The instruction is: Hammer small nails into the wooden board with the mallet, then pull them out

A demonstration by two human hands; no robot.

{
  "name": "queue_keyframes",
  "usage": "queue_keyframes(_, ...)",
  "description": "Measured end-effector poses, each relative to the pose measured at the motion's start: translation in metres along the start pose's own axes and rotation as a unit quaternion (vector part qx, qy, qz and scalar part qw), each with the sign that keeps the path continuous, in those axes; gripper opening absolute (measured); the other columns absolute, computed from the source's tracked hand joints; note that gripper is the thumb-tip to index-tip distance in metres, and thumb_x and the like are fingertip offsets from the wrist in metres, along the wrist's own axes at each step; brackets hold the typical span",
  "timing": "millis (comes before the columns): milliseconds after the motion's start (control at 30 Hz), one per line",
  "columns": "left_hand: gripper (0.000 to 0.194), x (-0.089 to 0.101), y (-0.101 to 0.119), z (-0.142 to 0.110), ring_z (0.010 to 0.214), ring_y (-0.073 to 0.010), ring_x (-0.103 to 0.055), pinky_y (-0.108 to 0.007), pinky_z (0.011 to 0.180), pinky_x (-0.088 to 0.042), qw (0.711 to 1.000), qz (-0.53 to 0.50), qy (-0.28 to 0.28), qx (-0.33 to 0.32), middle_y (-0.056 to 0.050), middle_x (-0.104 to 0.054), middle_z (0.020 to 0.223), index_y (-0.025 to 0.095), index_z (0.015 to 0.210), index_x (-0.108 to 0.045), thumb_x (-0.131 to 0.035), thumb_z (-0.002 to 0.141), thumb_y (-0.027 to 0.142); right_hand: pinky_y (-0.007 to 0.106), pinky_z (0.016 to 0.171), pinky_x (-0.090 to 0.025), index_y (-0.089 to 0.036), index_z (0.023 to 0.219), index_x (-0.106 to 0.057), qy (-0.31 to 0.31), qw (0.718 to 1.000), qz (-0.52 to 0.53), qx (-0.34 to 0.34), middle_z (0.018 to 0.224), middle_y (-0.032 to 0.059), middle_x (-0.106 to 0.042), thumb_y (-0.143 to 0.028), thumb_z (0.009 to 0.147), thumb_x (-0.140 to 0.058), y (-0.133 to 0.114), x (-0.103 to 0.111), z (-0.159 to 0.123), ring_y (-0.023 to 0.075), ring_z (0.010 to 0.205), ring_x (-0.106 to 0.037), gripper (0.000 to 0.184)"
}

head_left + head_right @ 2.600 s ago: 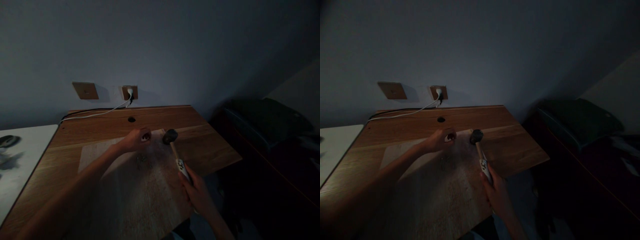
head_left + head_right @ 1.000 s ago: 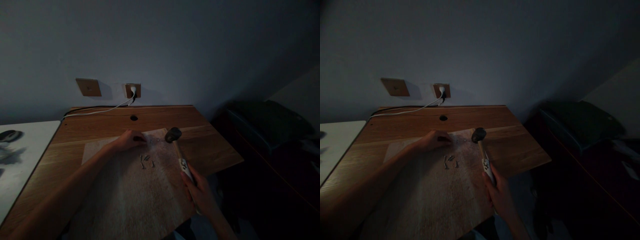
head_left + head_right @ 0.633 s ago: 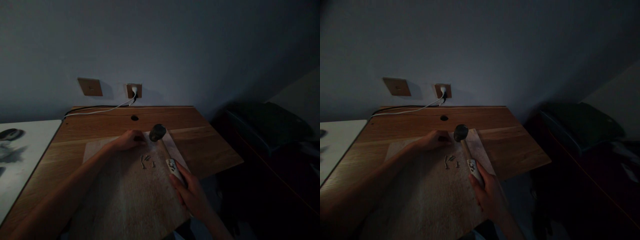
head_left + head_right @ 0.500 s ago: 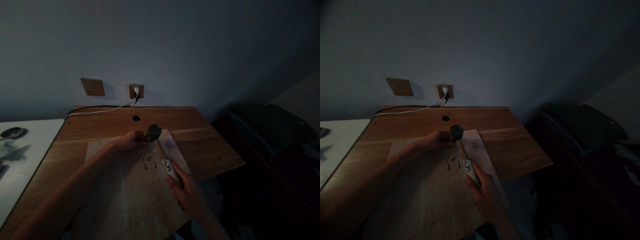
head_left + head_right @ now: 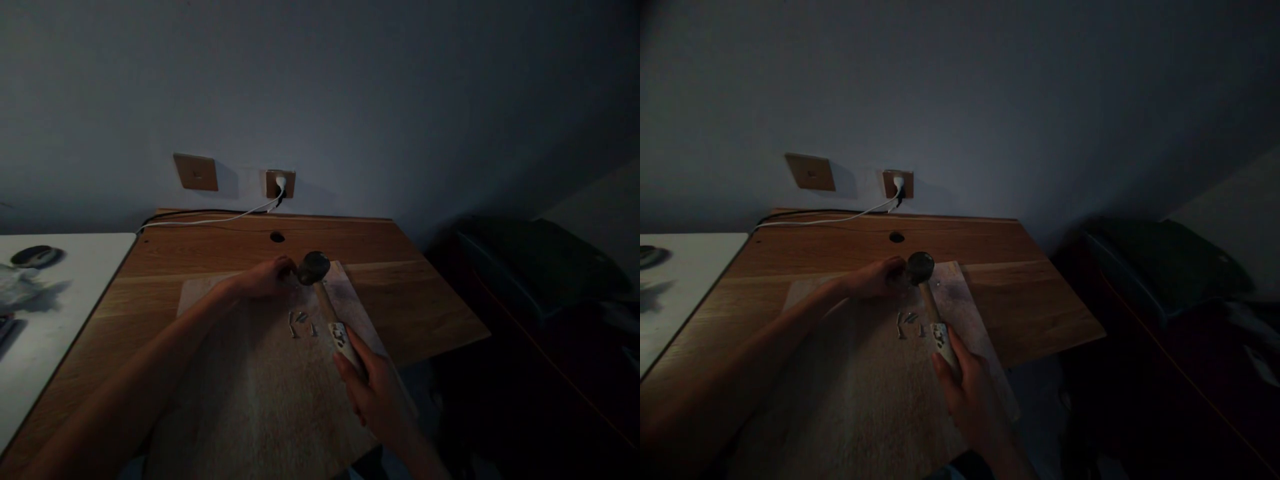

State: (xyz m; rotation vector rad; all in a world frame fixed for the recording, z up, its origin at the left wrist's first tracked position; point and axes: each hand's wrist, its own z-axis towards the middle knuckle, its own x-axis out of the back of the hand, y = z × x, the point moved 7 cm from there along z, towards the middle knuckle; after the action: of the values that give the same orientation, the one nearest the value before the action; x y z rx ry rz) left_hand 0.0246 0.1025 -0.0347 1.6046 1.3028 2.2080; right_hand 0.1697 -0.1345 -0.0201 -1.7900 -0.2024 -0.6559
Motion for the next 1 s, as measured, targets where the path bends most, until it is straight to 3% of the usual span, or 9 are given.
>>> queue_keyframes(100, 0.063, -0.001, -0.002, -0.001, 0.100, -0.0242, -0.065, -0.032, 0.086, -0.051, 1.000, -0.021, 0.010, 0.003, -0.005, -0.067, 0.112, 0.019, 0.118, -0.062, -0.081, 0.067, 0.051, 0.030, 0.053, -0.057, -0.020, 0.142, -0.066, -0.010, 1.000, -0.015, 0.018, 0.077, 0.0069, -0.076, -0.052, 0.091, -0.061, -0.003, -0.004, 0.002, 0.0235, 0.062, -0.070, 0.060)
queue_keyframes(200, 0.065, -0.001, -0.002, 0.000, 0.101, -0.0250, -0.065, -0.032, 0.086, -0.051, 1.000, -0.016, 0.014, 0.004, -0.005, -0.067, 0.113, 0.020, 0.116, -0.063, -0.083, 0.064, 0.053, 0.030, 0.047, -0.054, -0.020, 0.142, -0.066, -0.014, 1.000, -0.004, 0.009, 0.066, 0.0046, -0.072, -0.054, 0.091, -0.060, 0.000, -0.005, 0.001, 0.0231, 0.055, -0.067, 0.061)
queue_keyframes(300, 0.053, 0.002, 0.003, 0.000, 0.090, -0.0213, -0.066, -0.029, 0.077, -0.050, 1.000, 0.014, -0.004, 0.006, -0.004, -0.067, 0.103, 0.020, 0.106, -0.065, -0.081, 0.066, 0.050, 0.027, 0.037, -0.045, -0.017, 0.148, -0.060, -0.013, 0.999, 0.010, -0.028, 0.046, -0.0030, -0.055, -0.057, 0.092, -0.058, 0.010, -0.004, -0.005, 0.0196, 0.038, -0.055, 0.069)
queue_keyframes(400, 0.033, 0.006, 0.013, -0.004, 0.078, -0.0175, -0.064, -0.026, 0.067, -0.046, 0.997, 0.056, -0.048, 0.017, -0.002, -0.068, 0.091, 0.020, 0.096, -0.068, -0.076, 0.069, 0.038, 0.024, 0.033, -0.039, -0.016, 0.151, -0.056, 0.009, 0.997, 0.029, -0.068, 0.041, -0.0075, -0.046, -0.059, 0.093, -0.054, 0.022, 0.000, -0.013, 0.0159, 0.033, -0.047, 0.071)
queue_keyframes(533, 0.016, 0.000, 0.034, -0.016, 0.068, -0.0165, -0.062, -0.026, 0.060, -0.041, 0.984, 0.125, -0.124, 0.027, -0.001, -0.069, 0.078, 0.021, 0.079, -0.069, -0.070, 0.076, 0.037, 0.021, 0.034, -0.037, -0.013, 0.148, -0.056, 0.047, 0.996, 0.037, -0.069, 0.041, -0.0091, -0.043, -0.061, 0.094, -0.053, 0.032, 0.005, -0.018, 0.0130, 0.034, -0.044, 0.073)
queue_keyframes(633, 0.015, -0.010, 0.051, -0.024, 0.066, -0.0193, -0.063, -0.028, 0.056, -0.039, 0.973, 0.169, -0.150, 0.036, -0.004, -0.070, 0.075, 0.021, 0.075, -0.070, -0.069, 0.076, 0.036, 0.020, 0.034, -0.037, -0.011, 0.149, -0.054, 0.056, 0.995, 0.049, -0.067, 0.042, -0.0096, -0.044, -0.064, 0.094, -0.052, 0.039, 0.005, -0.016, 0.0122, 0.033, -0.043, 0.076)
queue_keyframes(767, 0.007, -0.020, 0.064, -0.028, 0.070, -0.0228, -0.066, -0.031, 0.060, -0.043, 0.964, 0.197, -0.173, 0.043, -0.007, -0.073, 0.082, 0.021, 0.077, -0.072, -0.066, 0.072, 0.021, 0.020, 0.033, -0.036, -0.012, 0.150, -0.051, 0.068, 0.992, 0.081, -0.074, 0.043, -0.0102, -0.043, -0.066, 0.093, -0.053, 0.044, 0.003, -0.015, 0.0113, 0.033, -0.039, 0.079)
queue_keyframes(867, 0.010, -0.011, 0.059, -0.026, 0.069, -0.0225, -0.065, -0.032, 0.063, -0.045, 0.965, 0.201, -0.158, 0.056, -0.006, -0.073, 0.081, 0.021, 0.076, -0.072, -0.067, 0.070, 0.016, 0.019, 0.034, -0.036, -0.012, 0.150, -0.052, 0.074, 0.991, 0.087, -0.072, 0.043, -0.0104, -0.043, -0.065, 0.093, -0.055, 0.042, 0.003, -0.016, 0.0110, 0.034, -0.039, 0.078)
queue_keyframes(1000, 0.008, 0.021, 0.037, -0.024, 0.067, -0.0204, -0.064, -0.030, 0.061, -0.043, 0.961, 0.246, -0.107, 0.070, -0.005, -0.072, 0.076, 0.020, 0.073, -0.069, -0.066, 0.072, 0.013, 0.019, 0.034, -0.036, -0.012, 0.148, -0.055, 0.063, 0.992, 0.083, -0.066, 0.042, -0.0103, -0.043, -0.062, 0.093, -0.054, 0.039, 0.003, -0.016, 0.0109, 0.034, -0.040, 0.074)
